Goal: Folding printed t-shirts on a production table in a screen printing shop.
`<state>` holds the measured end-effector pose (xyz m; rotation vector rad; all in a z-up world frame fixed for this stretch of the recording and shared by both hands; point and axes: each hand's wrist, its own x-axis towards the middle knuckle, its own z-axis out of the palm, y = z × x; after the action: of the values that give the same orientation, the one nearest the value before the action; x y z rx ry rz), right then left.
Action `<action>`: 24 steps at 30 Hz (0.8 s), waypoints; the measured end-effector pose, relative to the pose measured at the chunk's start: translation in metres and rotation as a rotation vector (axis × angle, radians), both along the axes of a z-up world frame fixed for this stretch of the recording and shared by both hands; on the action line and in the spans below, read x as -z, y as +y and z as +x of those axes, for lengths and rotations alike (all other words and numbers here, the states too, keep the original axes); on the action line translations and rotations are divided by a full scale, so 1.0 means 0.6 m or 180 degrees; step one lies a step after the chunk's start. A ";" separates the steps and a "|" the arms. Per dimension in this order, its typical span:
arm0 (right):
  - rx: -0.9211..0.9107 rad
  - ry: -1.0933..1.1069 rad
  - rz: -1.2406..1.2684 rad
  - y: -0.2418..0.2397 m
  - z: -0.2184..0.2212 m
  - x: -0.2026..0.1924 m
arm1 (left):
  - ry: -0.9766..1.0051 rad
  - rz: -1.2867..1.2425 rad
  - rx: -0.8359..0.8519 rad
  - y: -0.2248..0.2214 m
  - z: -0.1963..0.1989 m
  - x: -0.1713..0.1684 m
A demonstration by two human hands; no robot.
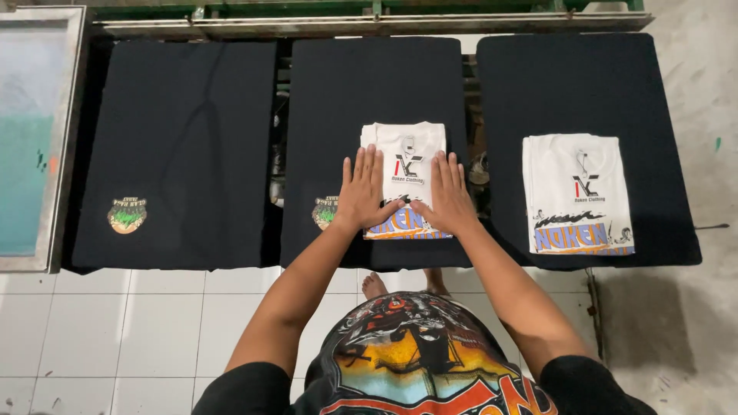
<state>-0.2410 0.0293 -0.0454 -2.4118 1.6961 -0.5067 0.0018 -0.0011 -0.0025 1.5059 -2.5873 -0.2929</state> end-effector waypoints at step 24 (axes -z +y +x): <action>-0.0884 0.0324 -0.0308 0.135 0.024 -0.023 | 0.0198 -0.0356 -0.0071 0.212 0.000 0.017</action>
<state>-0.2268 0.1102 -0.0313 -2.7273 1.3659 -0.4408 0.0016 0.1263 -0.0127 1.4631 -2.4927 -0.1862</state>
